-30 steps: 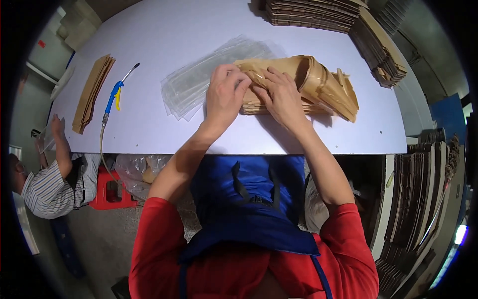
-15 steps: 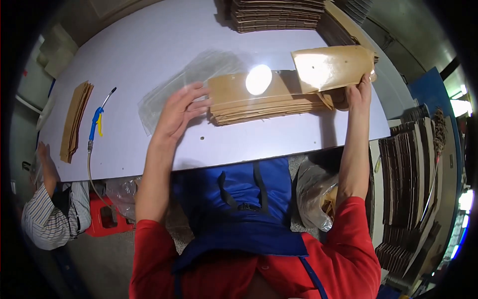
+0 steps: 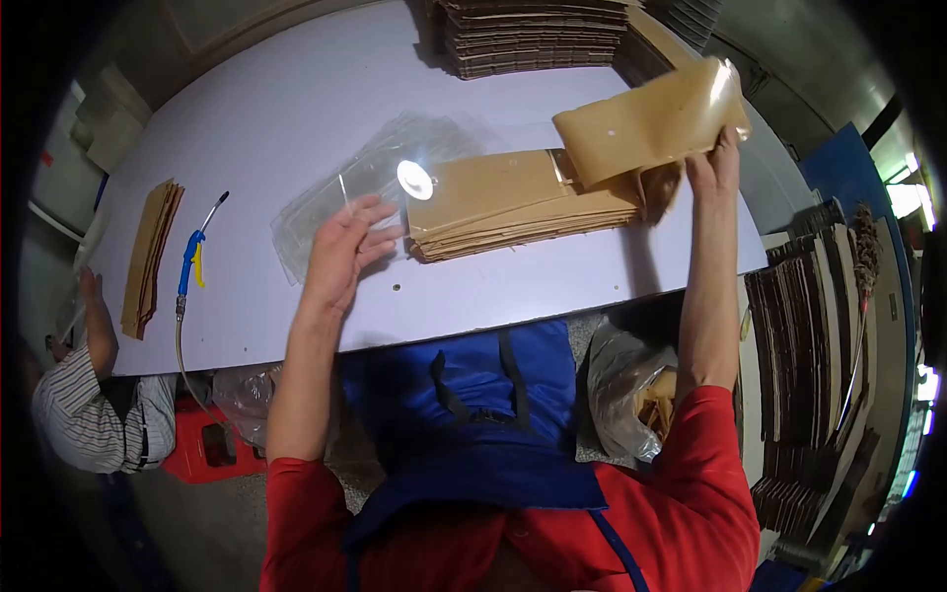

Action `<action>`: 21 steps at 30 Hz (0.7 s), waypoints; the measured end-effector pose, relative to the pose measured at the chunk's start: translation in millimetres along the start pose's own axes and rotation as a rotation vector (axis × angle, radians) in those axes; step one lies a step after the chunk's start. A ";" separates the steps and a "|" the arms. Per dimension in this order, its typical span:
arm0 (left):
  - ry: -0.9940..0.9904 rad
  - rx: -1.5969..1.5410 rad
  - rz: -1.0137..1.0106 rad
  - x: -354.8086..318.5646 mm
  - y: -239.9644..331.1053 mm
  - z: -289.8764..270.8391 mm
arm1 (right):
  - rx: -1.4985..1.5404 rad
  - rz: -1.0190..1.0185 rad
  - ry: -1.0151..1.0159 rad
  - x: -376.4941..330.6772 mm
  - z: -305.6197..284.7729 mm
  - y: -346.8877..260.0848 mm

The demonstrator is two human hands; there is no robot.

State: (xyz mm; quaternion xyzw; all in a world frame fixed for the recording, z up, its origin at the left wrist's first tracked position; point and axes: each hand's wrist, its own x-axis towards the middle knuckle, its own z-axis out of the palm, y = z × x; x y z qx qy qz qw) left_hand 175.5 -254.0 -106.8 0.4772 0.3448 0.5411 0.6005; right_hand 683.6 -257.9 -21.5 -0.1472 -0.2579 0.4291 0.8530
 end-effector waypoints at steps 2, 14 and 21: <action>-0.049 0.016 -0.013 -1.4 -18.5 15.9 | -0.012 0.017 -0.028 -38.0 38.2 37.4; -0.202 -0.059 -0.049 -27.9 -61.1 100.7 | 0.154 0.576 -0.285 -135.3 91.2 210.5; -0.211 -0.093 -0.120 -22.5 -58.5 96.4 | 0.201 0.488 -0.173 -136.8 90.5 214.7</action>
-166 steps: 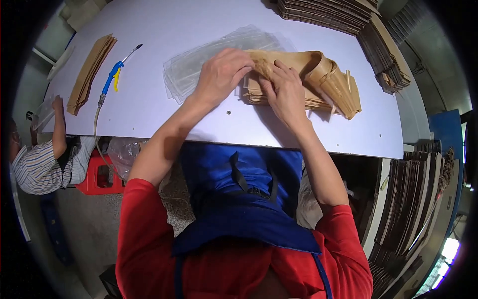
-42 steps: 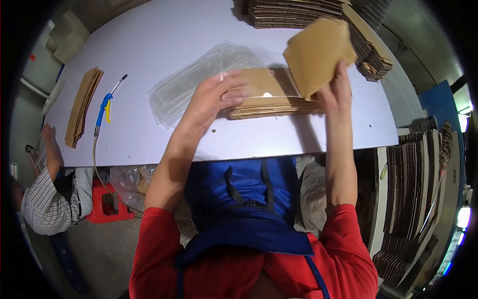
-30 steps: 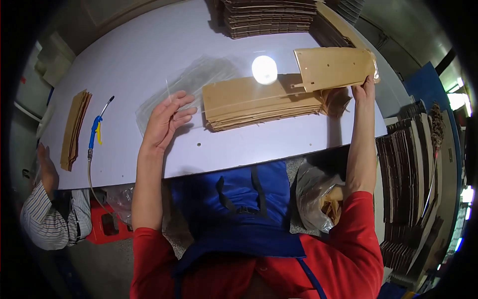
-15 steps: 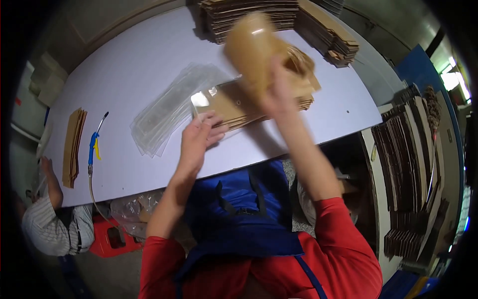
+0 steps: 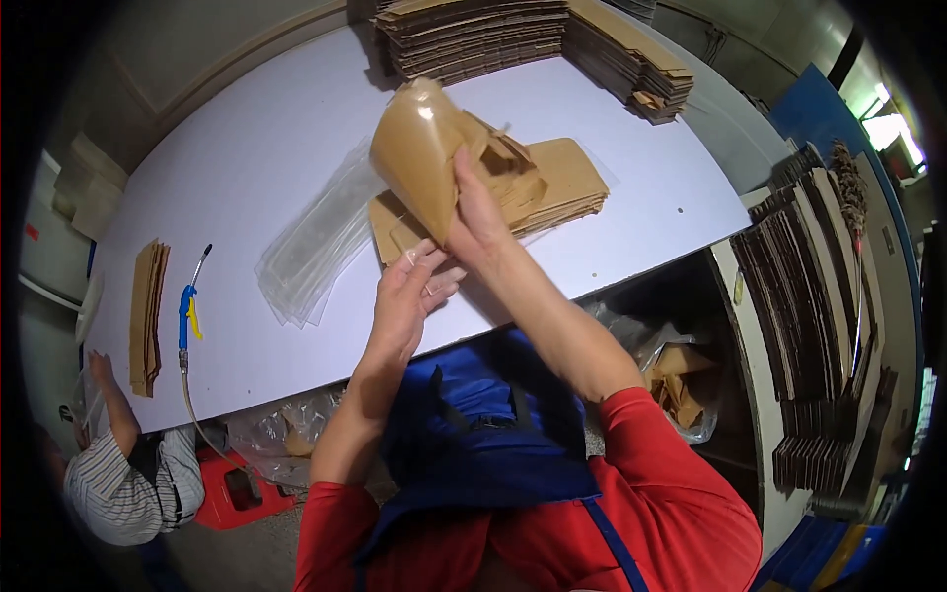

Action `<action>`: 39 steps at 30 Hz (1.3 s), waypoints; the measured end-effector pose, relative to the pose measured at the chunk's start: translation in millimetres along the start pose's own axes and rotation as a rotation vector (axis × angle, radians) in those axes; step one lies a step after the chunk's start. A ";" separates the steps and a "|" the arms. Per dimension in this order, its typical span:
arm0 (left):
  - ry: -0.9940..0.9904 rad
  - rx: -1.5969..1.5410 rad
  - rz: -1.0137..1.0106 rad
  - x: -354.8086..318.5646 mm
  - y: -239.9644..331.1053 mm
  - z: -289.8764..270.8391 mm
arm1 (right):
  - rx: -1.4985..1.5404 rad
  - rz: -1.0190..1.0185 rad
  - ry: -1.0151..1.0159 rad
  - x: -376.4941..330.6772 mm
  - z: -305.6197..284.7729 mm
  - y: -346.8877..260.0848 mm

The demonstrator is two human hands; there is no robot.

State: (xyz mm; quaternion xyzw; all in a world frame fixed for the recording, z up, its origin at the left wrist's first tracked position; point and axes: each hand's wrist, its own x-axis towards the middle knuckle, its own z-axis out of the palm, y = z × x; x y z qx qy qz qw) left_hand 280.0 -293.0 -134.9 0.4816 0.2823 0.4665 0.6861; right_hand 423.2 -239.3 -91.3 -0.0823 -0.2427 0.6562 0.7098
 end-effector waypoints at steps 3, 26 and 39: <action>0.087 -0.036 0.000 -9.3 11.2 -24.1 | -0.048 -0.169 -0.001 10.4 4.5 -40.2; 0.538 0.139 0.239 -10.3 60.2 -221.4 | -1.296 -1.101 0.431 19.0 15.8 -260.2; 1.087 1.359 0.428 -15.0 60.9 -207.4 | -0.863 -1.054 0.420 8.7 -11.7 -270.3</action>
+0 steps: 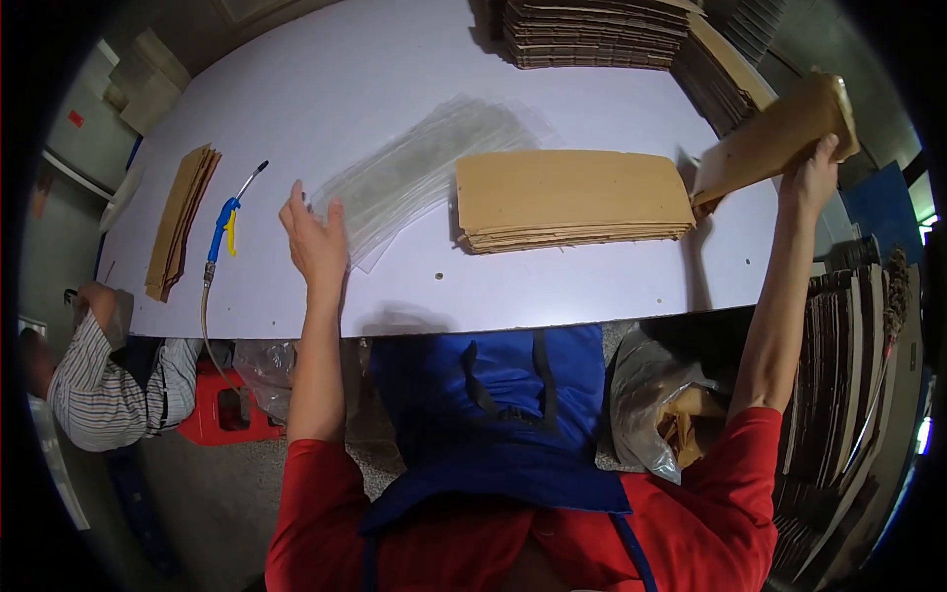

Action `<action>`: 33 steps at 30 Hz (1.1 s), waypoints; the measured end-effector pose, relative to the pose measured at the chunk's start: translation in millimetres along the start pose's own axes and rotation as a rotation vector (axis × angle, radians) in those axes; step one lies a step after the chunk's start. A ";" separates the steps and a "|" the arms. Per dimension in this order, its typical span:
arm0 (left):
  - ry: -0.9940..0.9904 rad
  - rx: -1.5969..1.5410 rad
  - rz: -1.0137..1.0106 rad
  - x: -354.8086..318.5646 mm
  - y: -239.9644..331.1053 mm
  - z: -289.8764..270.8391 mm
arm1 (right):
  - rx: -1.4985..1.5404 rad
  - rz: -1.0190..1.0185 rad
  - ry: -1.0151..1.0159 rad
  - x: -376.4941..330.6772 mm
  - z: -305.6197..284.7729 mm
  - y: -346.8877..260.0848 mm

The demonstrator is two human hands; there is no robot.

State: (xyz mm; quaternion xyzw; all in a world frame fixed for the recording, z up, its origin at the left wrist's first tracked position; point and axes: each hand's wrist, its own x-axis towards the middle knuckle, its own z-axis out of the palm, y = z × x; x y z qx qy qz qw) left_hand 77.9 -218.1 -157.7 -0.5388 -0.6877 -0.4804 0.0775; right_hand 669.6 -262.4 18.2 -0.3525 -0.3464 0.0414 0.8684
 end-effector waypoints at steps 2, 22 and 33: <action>-0.087 -0.212 0.039 -10.6 19.8 -7.3 | -0.095 -0.226 0.016 -18.6 19.1 -24.1; -0.268 -0.488 0.560 -60.4 89.4 28.8 | -0.780 -0.535 -1.165 -310.1 106.8 52.5; -0.444 -0.479 0.625 -58.6 73.9 9.8 | -0.709 -0.444 -1.137 -312.9 97.4 52.5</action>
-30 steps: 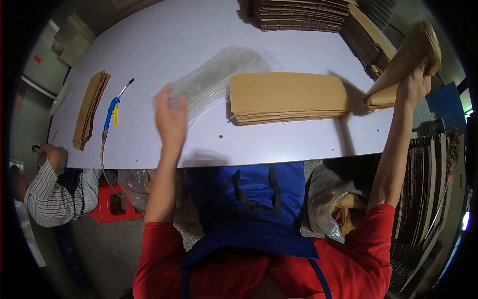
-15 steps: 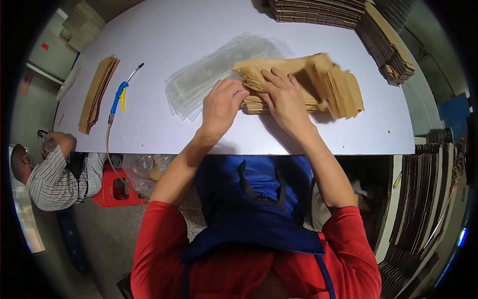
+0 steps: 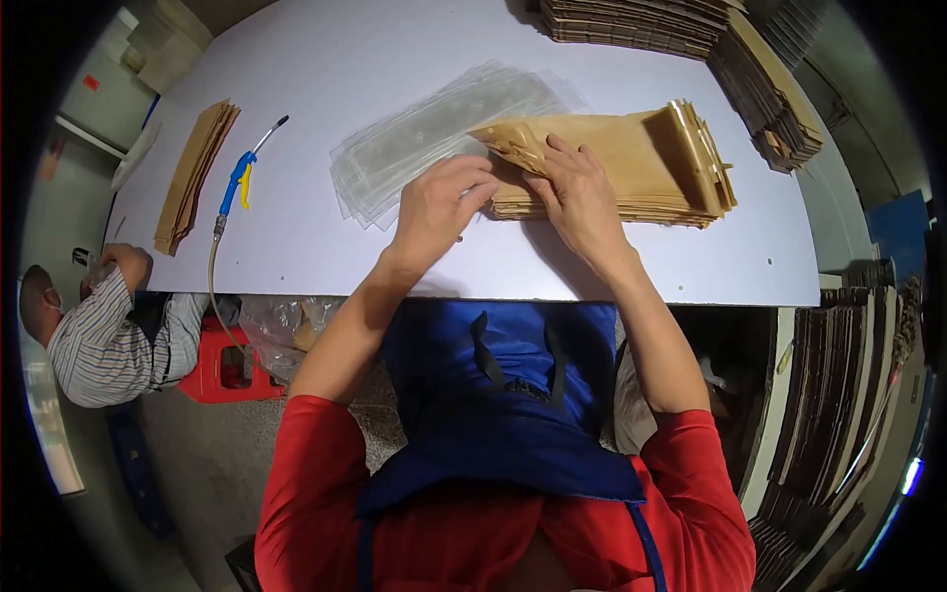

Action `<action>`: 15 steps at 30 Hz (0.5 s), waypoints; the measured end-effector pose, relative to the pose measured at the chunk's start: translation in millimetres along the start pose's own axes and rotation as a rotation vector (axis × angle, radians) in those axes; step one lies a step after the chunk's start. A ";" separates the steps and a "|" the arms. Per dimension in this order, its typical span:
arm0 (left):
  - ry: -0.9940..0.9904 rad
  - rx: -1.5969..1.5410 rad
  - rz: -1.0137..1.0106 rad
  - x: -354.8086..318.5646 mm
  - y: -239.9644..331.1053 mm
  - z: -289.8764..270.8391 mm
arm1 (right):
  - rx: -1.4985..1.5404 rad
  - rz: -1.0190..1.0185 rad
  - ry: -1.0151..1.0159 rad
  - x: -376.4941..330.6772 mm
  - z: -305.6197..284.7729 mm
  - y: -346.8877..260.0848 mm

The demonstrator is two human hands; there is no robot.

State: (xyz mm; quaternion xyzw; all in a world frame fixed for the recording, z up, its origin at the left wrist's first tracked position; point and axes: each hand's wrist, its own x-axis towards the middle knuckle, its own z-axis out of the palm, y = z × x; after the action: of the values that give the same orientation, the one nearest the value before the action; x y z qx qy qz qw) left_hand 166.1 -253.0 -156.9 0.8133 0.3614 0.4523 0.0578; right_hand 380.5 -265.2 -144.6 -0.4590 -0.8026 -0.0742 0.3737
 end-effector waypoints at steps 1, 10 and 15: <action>-0.007 0.040 0.020 1.5 -0.1 2.9 | -0.001 0.004 -0.002 -1.3 -2.8 0.3; 0.069 -0.059 0.026 -7.3 1.2 21.8 | 0.060 0.061 -0.031 -7.8 -4.2 8.0; 0.101 -0.124 0.019 -12.2 -12.2 27.2 | 0.033 -0.015 -0.022 2.5 4.0 8.1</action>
State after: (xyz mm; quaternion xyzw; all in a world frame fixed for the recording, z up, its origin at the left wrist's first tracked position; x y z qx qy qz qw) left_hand 176.7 -245.5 -186.4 0.7878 0.3273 0.5148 0.0854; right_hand 384.1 -257.0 -147.6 -0.4475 -0.8113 -0.0589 0.3716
